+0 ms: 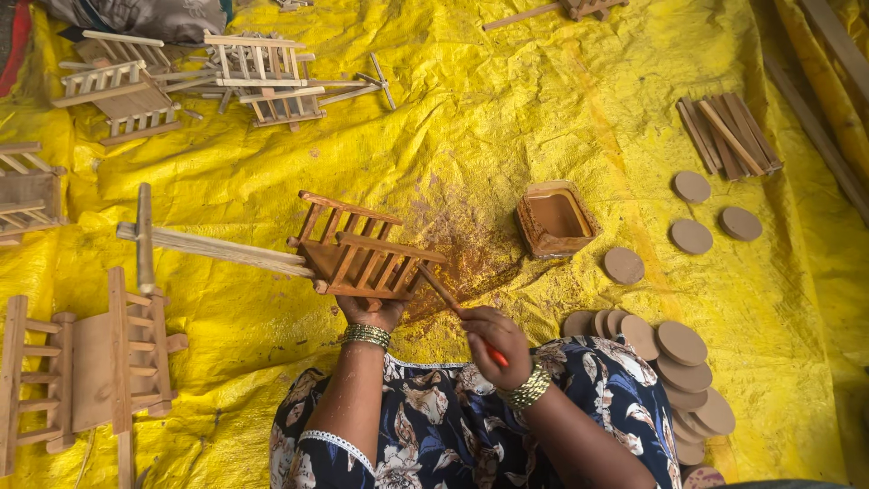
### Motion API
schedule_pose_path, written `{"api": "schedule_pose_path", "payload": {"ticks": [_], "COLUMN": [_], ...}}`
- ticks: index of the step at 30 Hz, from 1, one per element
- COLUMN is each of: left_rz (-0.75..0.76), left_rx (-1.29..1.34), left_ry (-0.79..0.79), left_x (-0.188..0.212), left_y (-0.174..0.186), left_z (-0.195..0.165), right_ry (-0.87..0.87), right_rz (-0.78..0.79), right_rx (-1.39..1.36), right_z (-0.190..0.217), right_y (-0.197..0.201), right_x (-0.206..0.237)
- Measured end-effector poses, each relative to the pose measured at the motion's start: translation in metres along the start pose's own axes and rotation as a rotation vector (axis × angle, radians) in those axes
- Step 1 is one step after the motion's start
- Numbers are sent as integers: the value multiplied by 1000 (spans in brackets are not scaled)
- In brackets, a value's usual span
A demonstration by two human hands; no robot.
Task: The person sits on a tarp-covered floor and applies a brown stain to small wooden chair frames using a brush. They hold each chair steady with one hand, brush its surfaces, dip the brush into a container of stain, and rotate the chair to reach different sides.
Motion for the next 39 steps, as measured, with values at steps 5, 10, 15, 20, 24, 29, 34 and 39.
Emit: {"api": "schedule_pose_path", "payload": {"ticks": [5,10,15,20,24,29,34,39], "left_rz": [60,21,-52,-73,-15,113,193,247], "left_rx": [216,32,73,127,128,49,-11,-50], "left_ry": [-49,42,42,22,10,-49,-85,-56], "left_x": [-11,-10,-3,-2,-10,-22,-26,-20], "left_y": [12,9,0,4,7,10,9,-6], "left_z": [3,9,13,15,19,23,23,24], "right_ry": [-1,-1,30,59,185,114,-75,-284], "right_rz": [199,16,95,31,-73,11,-36,-263], "right_rx": [-5,-32,-4,-170,-302,-290,-503,-918], "right_z": [9,10,9,0,9,30,23,-1], "right_y": [-30,-8,-18,-11,-6,-21,-15,-24], "right_x": [3,1,1,5,3,-2,1,9]}}
Point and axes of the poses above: each hand's wrist, its own x-axis away from the middle knuckle, its own y-axis out of the back of the hand, z = x × y, the point moved 8 cm from there along -x, towards the middle knuckle, and after that the axes turned 9 degrees about z, right-handed, at the moved point
